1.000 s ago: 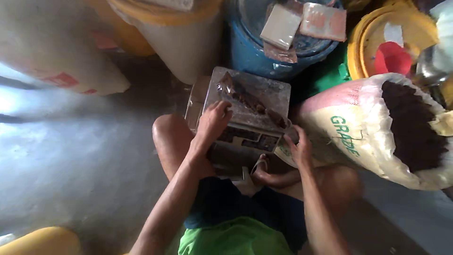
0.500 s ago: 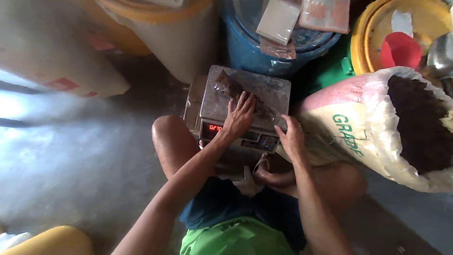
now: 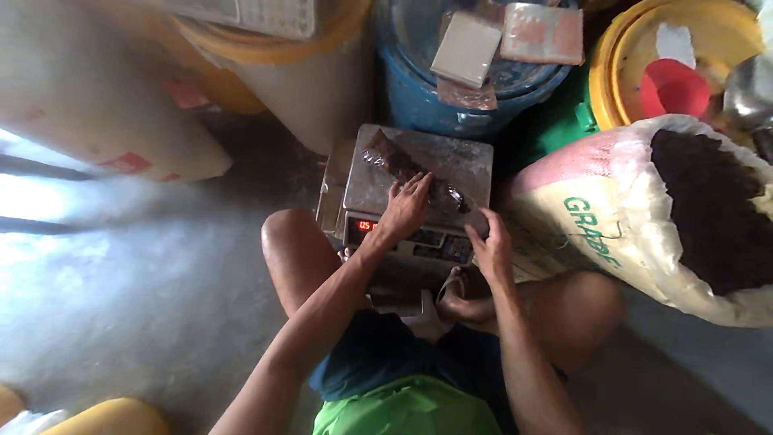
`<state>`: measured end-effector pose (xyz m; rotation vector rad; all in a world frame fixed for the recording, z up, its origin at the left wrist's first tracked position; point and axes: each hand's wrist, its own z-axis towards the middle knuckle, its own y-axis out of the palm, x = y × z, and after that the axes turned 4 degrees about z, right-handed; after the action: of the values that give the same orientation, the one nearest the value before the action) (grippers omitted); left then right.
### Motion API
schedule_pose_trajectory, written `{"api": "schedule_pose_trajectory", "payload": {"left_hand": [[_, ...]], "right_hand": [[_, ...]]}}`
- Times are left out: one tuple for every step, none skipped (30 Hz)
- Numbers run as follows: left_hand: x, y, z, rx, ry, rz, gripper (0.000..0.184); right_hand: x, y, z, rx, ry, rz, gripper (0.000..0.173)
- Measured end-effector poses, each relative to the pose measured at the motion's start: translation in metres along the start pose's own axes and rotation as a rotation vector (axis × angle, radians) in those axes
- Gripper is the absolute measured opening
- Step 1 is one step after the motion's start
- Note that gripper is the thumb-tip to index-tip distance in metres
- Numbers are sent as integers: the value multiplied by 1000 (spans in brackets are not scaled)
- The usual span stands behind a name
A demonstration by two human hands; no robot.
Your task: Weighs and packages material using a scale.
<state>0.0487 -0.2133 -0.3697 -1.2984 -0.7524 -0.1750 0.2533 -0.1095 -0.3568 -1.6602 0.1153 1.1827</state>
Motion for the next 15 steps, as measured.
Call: {"api": "schedule_pose_trajectory", "payload": {"left_hand": [[2,2,-2,4,1,1,49],[4,3,-3,7,-5,9,49],[4,3,-3,7,-14,19,49],[3,1,-3,15,-18,23,49],[0,1,-3,30,-15,21,47],[-1,0,-3,39,-8,14,46],[-2,-2,-3,38,-3,-1,45],[0,-5,-3,41,-3,-21,45],[1,-9,-3,50,-5,-43,46],[0,-12,-3,69,-9,-60,47],[-3,-14,-1,92,-14,-72,47],[-7,-18,-1,112,-19,-81,48],[-9,-23,-2,127,-26,-91,47],[-13,-29,-2,148,-38,-105,46],[-17,-33,-2,175,-56,-119,46]], "right_hand": [[-2,4,1,7,9,-2,48],[-3,8,2,18,8,-1,48],[-2,12,2,33,-4,-3,48],[-1,14,2,42,-19,-1,48],[1,14,-1,52,-32,3,48],[3,12,-6,63,-39,7,47],[5,9,-11,75,-39,14,47],[8,5,-16,85,-38,15,46],[10,1,-20,89,-33,11,46],[12,-2,-24,86,-25,4,46],[13,-5,-26,78,-15,-4,46],[13,-7,-27,68,-5,-12,47],[14,-9,-28,57,5,-19,48],[15,-11,-29,47,13,-22,48],[17,-12,-30,46,18,-25,48]]}}
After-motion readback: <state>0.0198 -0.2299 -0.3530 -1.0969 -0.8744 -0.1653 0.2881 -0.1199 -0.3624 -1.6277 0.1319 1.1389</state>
